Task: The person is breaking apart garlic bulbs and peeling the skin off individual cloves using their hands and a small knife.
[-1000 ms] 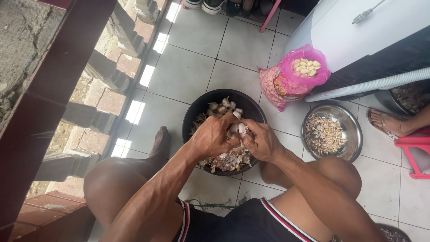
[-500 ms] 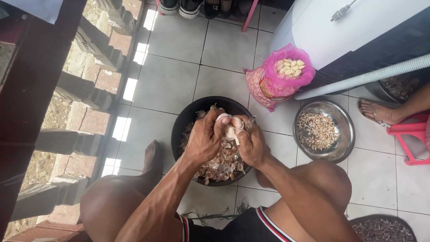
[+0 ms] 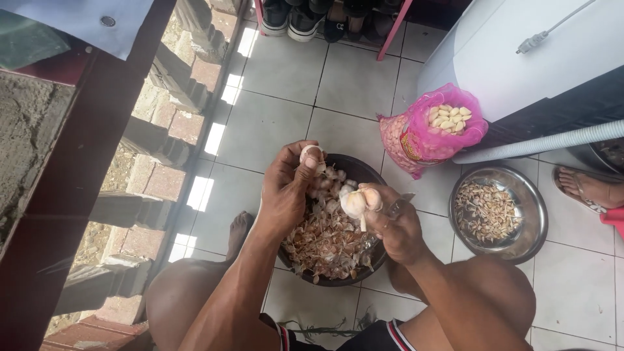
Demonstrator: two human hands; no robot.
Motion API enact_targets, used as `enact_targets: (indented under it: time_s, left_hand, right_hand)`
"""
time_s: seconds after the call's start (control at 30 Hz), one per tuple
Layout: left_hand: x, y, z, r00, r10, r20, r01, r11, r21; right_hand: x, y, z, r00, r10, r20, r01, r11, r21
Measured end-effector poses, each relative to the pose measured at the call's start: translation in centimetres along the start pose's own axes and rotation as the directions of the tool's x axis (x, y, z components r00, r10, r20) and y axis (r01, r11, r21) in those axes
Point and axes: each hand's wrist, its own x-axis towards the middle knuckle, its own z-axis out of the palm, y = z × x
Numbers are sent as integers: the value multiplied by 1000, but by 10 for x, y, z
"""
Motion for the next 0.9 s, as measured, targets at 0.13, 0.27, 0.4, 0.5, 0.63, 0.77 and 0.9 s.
enact_targets:
  time_s: [0.13,0.27,0.4,0.5,0.63,0.77,0.9]
  left_hand:
    - [-7,-36,16,995,-56,-87,34,971,-236]
    - [-24,-52,25,996,-44,-78,35,993,-116]
    - [-21,-36,23,998,69,-10,-68,997,29]
    - [-27,-19,30,993,99,66,-106,987,122]
    - [-34,-35,21,984,26,175,-73,961,266]
    - [-34,-32,22,985,-62,161,16,961,274]
    - [-35,-17,31,992,-128,20,102,870,483]
  right_hand:
    - [-4,-3,47,972,-206,-110,168,944,-283]
    - [-16,24,55,935,-293,-198,185,882,-433]
    - [-12,-1,57,987,-102,-122,75,974,-213]
    - [-9,10,30,958,-119,-260,66,977,-202]
    - [4,0,16,971,53,-234,-74,994,-80]
    - [6,-24,23,941,-6,-340,-144,899,-414]
    - [11,-36,31,933,-115,-341,-63,882,-467]
